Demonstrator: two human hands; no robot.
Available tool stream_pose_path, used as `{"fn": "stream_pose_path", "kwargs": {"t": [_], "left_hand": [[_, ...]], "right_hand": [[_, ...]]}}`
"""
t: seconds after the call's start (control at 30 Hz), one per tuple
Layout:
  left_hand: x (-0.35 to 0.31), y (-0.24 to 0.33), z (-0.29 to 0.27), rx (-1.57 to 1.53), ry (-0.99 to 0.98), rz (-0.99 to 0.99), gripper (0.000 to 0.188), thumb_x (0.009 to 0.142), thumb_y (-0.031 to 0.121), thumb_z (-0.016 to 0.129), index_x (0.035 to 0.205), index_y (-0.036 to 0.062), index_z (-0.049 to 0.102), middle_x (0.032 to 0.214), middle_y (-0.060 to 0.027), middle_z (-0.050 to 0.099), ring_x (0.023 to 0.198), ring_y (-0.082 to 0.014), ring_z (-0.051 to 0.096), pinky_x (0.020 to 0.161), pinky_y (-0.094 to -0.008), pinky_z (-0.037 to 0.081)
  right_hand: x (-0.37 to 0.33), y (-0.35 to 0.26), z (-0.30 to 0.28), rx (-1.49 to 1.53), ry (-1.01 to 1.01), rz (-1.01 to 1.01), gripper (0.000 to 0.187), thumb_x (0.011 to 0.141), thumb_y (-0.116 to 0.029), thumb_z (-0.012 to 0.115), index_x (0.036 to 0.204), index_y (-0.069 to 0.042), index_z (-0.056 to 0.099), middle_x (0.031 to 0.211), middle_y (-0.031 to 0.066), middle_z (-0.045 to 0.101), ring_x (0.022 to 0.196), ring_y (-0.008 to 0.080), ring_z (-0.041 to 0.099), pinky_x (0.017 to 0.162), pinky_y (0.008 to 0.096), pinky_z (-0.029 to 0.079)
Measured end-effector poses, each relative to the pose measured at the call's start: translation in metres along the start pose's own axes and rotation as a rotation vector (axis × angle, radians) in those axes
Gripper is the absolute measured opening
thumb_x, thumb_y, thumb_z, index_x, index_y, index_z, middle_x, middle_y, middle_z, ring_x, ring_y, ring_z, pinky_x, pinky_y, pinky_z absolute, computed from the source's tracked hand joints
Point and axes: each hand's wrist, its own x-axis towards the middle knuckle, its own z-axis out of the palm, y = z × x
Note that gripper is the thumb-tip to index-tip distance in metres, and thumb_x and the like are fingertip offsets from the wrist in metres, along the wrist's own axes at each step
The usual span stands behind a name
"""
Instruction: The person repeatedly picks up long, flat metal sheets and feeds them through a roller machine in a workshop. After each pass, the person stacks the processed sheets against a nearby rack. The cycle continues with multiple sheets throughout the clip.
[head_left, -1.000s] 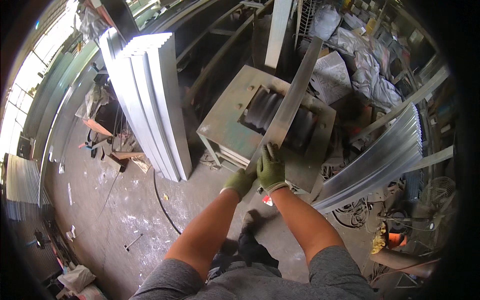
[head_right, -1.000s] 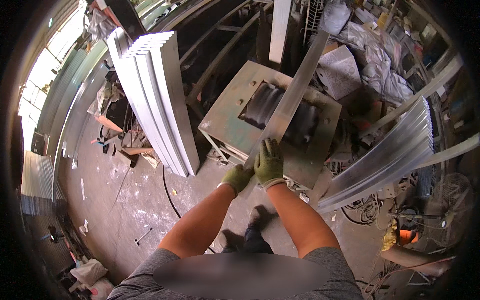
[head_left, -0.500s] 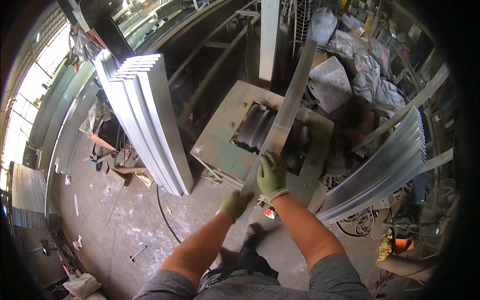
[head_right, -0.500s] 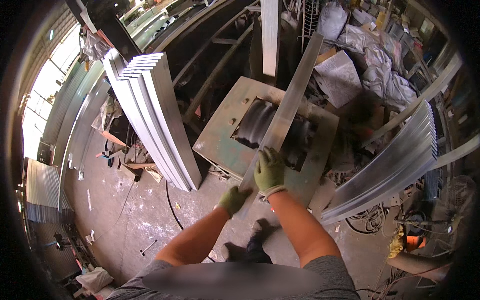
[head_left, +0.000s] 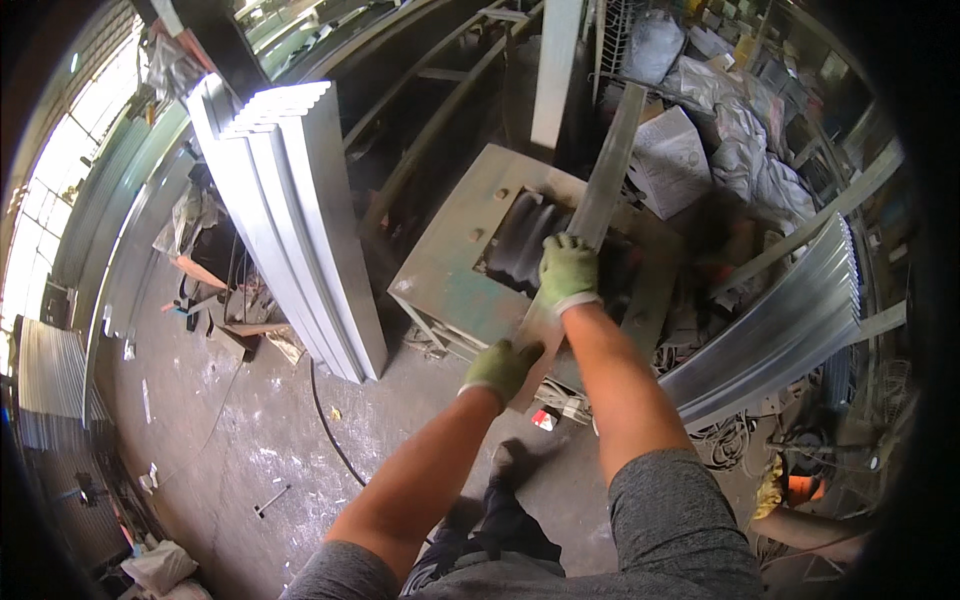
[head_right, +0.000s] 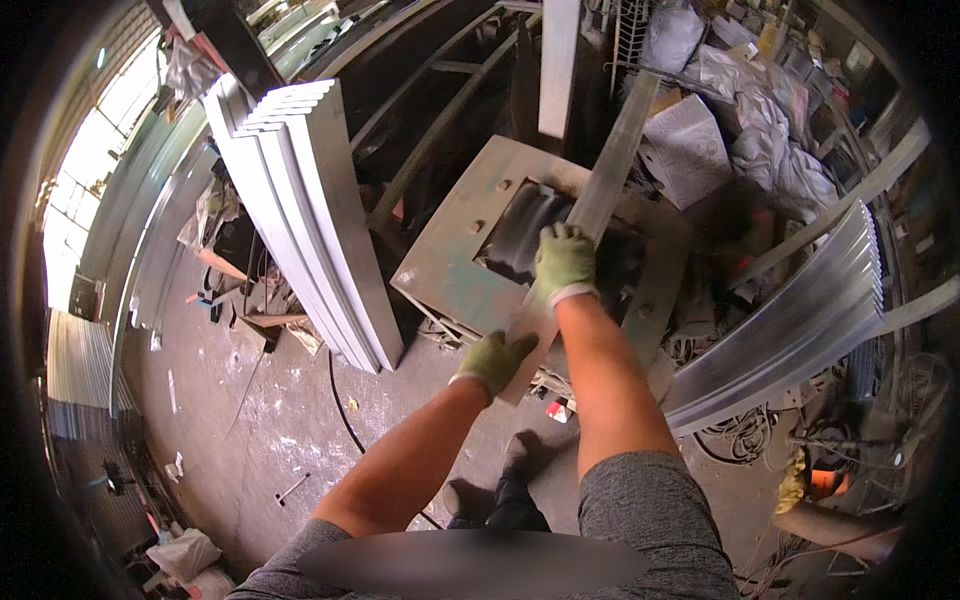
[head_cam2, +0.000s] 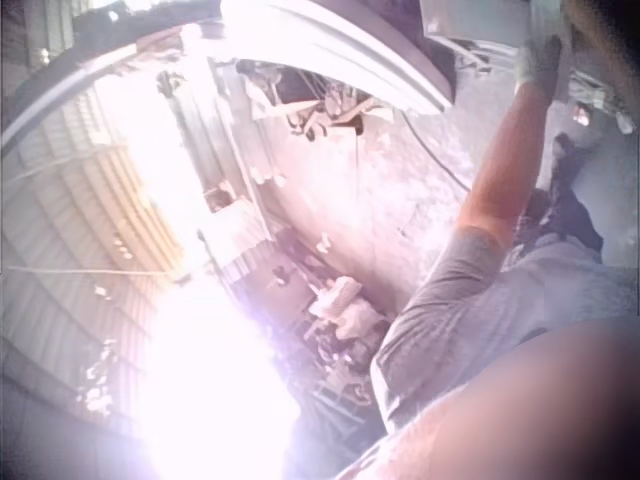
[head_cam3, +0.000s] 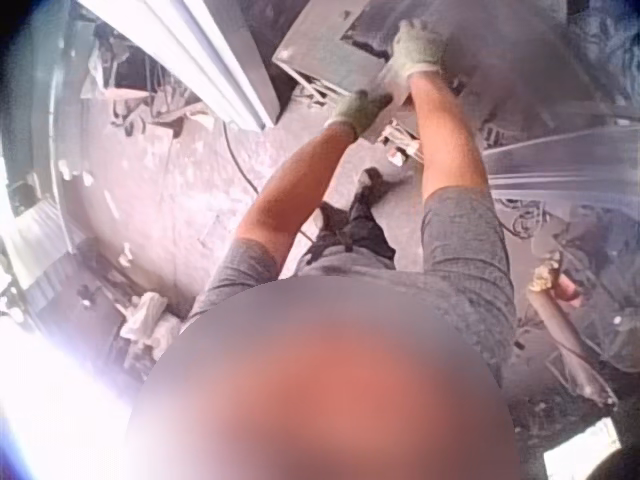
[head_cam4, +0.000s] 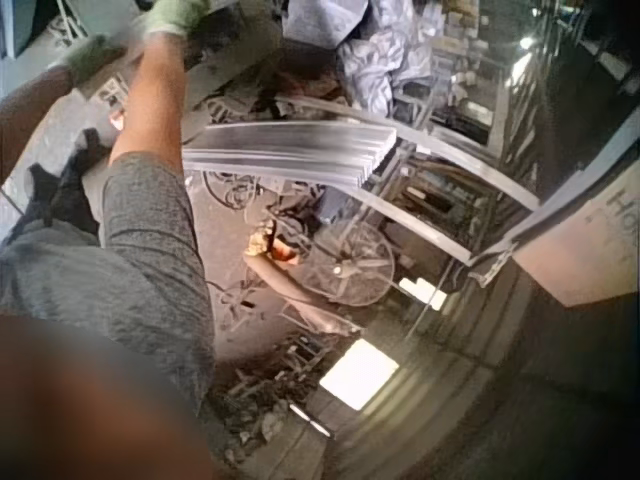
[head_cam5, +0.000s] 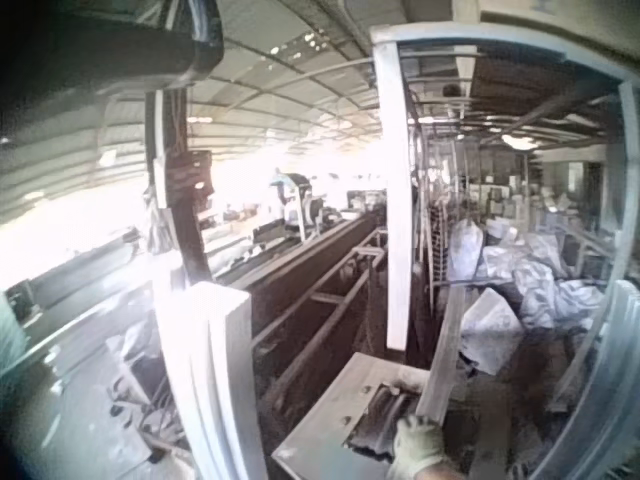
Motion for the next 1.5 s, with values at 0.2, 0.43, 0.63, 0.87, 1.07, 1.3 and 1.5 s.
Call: {"fn": "stream_pose_path", "kwargs": {"t": [0.2, 0.43, 0.63, 0.87, 1.07, 1.3, 1.5], "left_hand": [[-0.013, 0.008, -0.003, -0.051, -0.021, -0.074, 0.085, 0.098, 0.076, 0.059, 0.125, -0.0039, 0.071, 0.119, -0.035, 0.074, 0.118, -0.0501, 0.071, 0.1, -0.0525, 0.055], [-0.098, -0.053, 0.02, -0.083, -0.068, -0.015, 0.084, 0.098, 0.076, 0.058, 0.124, -0.003, 0.07, 0.123, -0.0341, 0.073, 0.12, -0.0512, 0.069, 0.103, -0.0529, 0.054], [-0.184, -0.137, 0.037, -0.093, -0.117, -0.261, 0.08, 0.098, 0.074, 0.06, 0.123, -0.0009, 0.072, 0.122, -0.0345, 0.073, 0.121, -0.0507, 0.069, 0.102, -0.053, 0.054], [-0.317, -0.249, 0.043, -0.047, -0.112, -0.313, 0.078, 0.096, 0.074, 0.065, 0.116, -0.0013, 0.072, 0.112, -0.0318, 0.076, 0.109, -0.0498, 0.073, 0.093, -0.0543, 0.056], [-0.441, -0.348, 0.037, -0.059, -0.223, -0.472, 0.072, 0.096, 0.065, 0.071, 0.123, -0.0022, 0.073, 0.118, -0.0295, 0.077, 0.111, -0.0467, 0.075, 0.095, -0.0512, 0.057], [-0.575, -0.432, 0.041, -0.086, -0.311, -0.597, 0.077, 0.094, 0.07, 0.072, 0.123, -0.0004, 0.074, 0.122, -0.0277, 0.077, 0.118, -0.0428, 0.074, 0.101, -0.0475, 0.056], [-0.551, -0.434, 0.033, -0.196, -0.236, -0.567, 0.079, 0.093, 0.07, 0.075, 0.127, -0.0003, 0.075, 0.118, -0.0223, 0.08, 0.11, -0.0341, 0.076, 0.099, -0.0439, 0.057]], "right_hand": [[-0.011, -0.001, -0.002, 0.022, 0.056, -0.019, 0.02, 0.091, -0.016, 0.069, 0.111, -0.012, 0.073, 0.119, 0.0108, 0.072, 0.113, 0.0377, 0.066, 0.099, 0.0513, 0.054], [-0.092, -0.044, -0.021, 0.107, -0.01, -0.045, 0.018, 0.09, -0.013, 0.071, 0.107, -0.009, 0.069, 0.125, 0.0103, 0.068, 0.125, 0.0374, 0.06, 0.107, 0.0504, 0.051], [-0.193, -0.12, -0.028, 0.194, -0.002, -0.078, 0.027, 0.089, -0.011, 0.066, 0.116, -0.006, 0.07, 0.137, 0.0157, 0.066, 0.126, 0.0423, 0.058, 0.113, 0.0556, 0.045], [-0.327, -0.229, -0.043, 0.283, -0.195, -0.058, 0.04, 0.087, -0.013, 0.069, 0.125, -0.005, 0.066, 0.146, 0.0136, 0.061, 0.134, 0.0387, 0.054, 0.114, 0.0519, 0.046], [-0.433, -0.294, -0.079, 0.542, -0.312, -0.322, 0.032, 0.091, -0.022, 0.072, 0.12, -0.007, 0.069, 0.139, 0.0121, 0.065, 0.128, 0.035, 0.057, 0.112, 0.0502, 0.047], [-0.488, -0.3, -0.051, 0.82, -0.651, -1.039, 0.041, 0.095, -0.031, 0.068, 0.128, -0.007, 0.075, 0.148, 0.0109, 0.066, 0.131, 0.0306, 0.062, 0.109, 0.0476, 0.053], [-0.44, -0.274, -0.062, 0.738, -0.337, -0.79, 0.037, 0.098, -0.028, 0.068, 0.127, -0.007, 0.075, 0.146, 0.016, 0.067, 0.136, 0.0351, 0.061, 0.118, 0.0469, 0.049]]}}
